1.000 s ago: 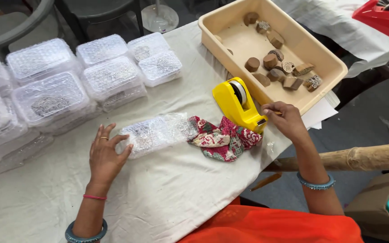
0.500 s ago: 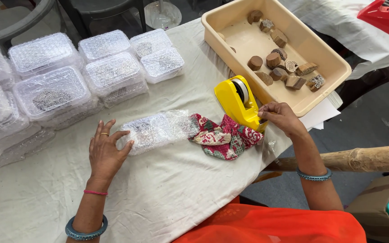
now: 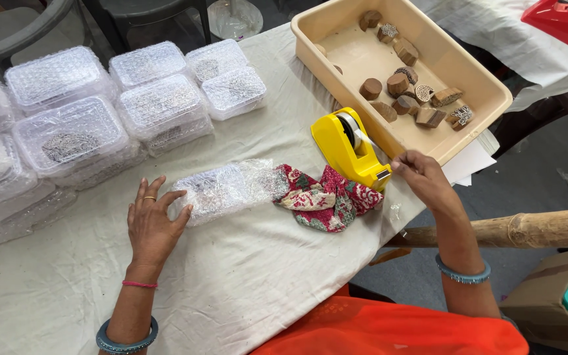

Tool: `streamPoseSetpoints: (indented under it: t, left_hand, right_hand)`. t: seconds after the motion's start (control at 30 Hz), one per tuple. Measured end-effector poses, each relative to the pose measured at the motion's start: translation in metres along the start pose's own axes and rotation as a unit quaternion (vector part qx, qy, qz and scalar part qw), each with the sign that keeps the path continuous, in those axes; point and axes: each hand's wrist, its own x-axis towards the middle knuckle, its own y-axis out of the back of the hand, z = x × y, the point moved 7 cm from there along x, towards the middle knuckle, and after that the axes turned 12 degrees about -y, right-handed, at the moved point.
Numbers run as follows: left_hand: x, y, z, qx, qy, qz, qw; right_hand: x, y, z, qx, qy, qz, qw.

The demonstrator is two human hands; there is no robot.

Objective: The person wraps a small plastic container in bubble wrap and secures it with tape. They then pick up a decorative wooden block, wipe it with a cloth, place it inside a plastic container, and wrap the container in bubble wrap.

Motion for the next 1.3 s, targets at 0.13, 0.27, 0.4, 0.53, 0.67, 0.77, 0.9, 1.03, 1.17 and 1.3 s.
streamPoseSetpoints:
  t: [0.13, 0.27, 0.4, 0.53, 0.67, 0.77, 0.9, 1.03, 1.17, 1.3]
  left_hand:
    - [0.000, 0.002, 0.001, 0.000, 0.000, -0.004, 1.000]
    - [-0.001, 0.003, 0.002, 0.000, -0.013, 0.004, 1.000]
    - [-0.001, 0.001, 0.001, 0.001, -0.007, 0.003, 1.000]
    - [-0.001, 0.001, 0.001, 0.001, -0.006, -0.003, 1.000]
    - [0.000, 0.001, 0.001, -0.003, -0.013, 0.002, 1.000]
    - [-0.002, 0.001, 0.001, -0.006, -0.010, 0.002, 1.000]
    - [0.000, -0.002, -0.001, -0.015, -0.006, 0.003, 1.000]
    - [0.001, 0.000, -0.002, -0.025, -0.006, 0.007, 1.000]
    - [0.002, -0.001, -0.004, -0.027, -0.006, 0.003, 1.000]
    - [0.002, -0.002, -0.003, -0.044, -0.010, 0.008, 0.999]
  right_hand:
    - [-0.017, -0.006, 0.032, 0.076, 0.000, -0.048, 0.996]
    - [-0.021, -0.020, 0.060, 0.194, -0.059, -0.061, 0.977]
    - [-0.022, -0.028, 0.066, 0.247, -0.083, -0.059, 0.964]
    - [-0.022, -0.033, 0.065, 0.274, -0.102, -0.056, 0.955]
    - [-0.018, -0.037, 0.068, 0.283, -0.114, -0.032, 0.952]
    - [-0.019, -0.036, 0.063, 0.275, -0.107, -0.020, 0.955]
    - [-0.014, -0.032, 0.064, 0.261, -0.104, -0.016, 0.960]
    - [-0.014, -0.027, 0.061, 0.239, -0.110, -0.014, 0.965]
    - [-0.005, -0.020, 0.064, 0.200, -0.106, -0.019, 0.974]
    - [0.018, -0.008, 0.107, 0.101, -0.113, 0.004, 0.989]
